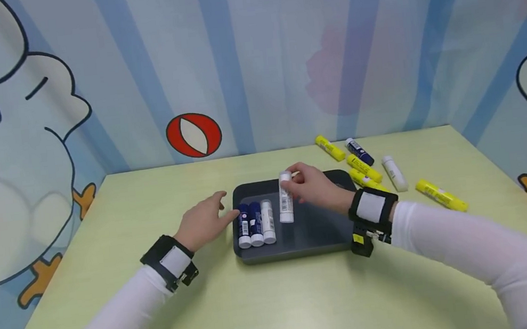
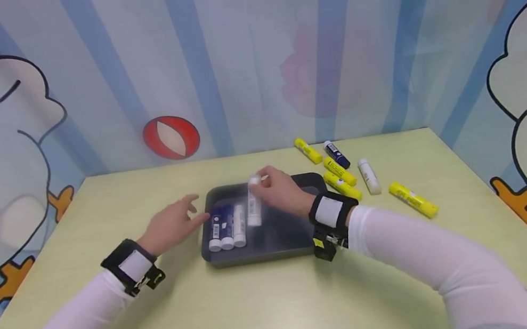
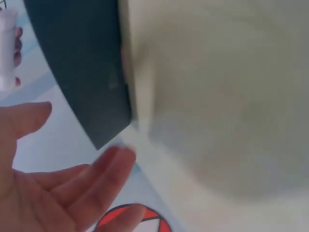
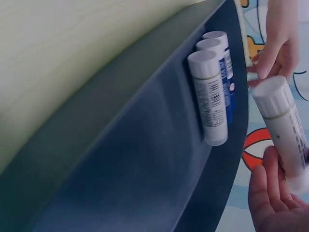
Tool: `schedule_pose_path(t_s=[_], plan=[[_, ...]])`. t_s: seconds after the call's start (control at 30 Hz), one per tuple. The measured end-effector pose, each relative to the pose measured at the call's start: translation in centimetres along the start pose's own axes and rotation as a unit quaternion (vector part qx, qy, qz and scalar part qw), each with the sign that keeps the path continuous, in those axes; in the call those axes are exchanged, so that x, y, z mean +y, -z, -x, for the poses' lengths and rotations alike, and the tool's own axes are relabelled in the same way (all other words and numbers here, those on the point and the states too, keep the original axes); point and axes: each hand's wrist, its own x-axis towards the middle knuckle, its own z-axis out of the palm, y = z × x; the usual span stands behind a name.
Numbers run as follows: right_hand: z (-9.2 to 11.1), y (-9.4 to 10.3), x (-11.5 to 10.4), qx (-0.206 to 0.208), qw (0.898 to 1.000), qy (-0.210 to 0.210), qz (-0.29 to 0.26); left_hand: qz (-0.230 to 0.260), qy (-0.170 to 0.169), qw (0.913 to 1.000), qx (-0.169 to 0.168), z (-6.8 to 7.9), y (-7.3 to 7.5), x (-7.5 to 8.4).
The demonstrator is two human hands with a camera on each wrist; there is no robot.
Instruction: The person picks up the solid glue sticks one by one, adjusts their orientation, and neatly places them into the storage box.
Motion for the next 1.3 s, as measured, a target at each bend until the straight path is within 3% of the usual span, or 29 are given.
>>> schedule_pose_path(t_s=[0.13,0.23,0.43,0.87,1.3], plan=[[-0.7,-0.8,0.7,-0.029,0.998,-0.004,0.061,0.065,0.03,0.9955,-0.062,-0.3,-0.7,-0.7],[-1.2,-1.3,1.1,-0.05,0.994,-0.015,0.098,0.126,0.033,0.9875,-0.088,-0.3,-1.4,-0.8],[-1.9,-1.9,0.7,-0.086,0.984,-0.048,0.149,0.194,0.036,0.9763,-0.089,-0.1,-2.2,-0.2],[-3.5,-2.7,0.3,-0.148,0.964,-0.069,0.209,0.214,0.047,0.9718,-0.087,-0.2,-2.0,0.4],[-4.5,-3.8,0.6,-0.149,0.955,-0.093,0.24,0.209,0.047,0.9729,-0.087,-0.5,-2.0,0.2]])
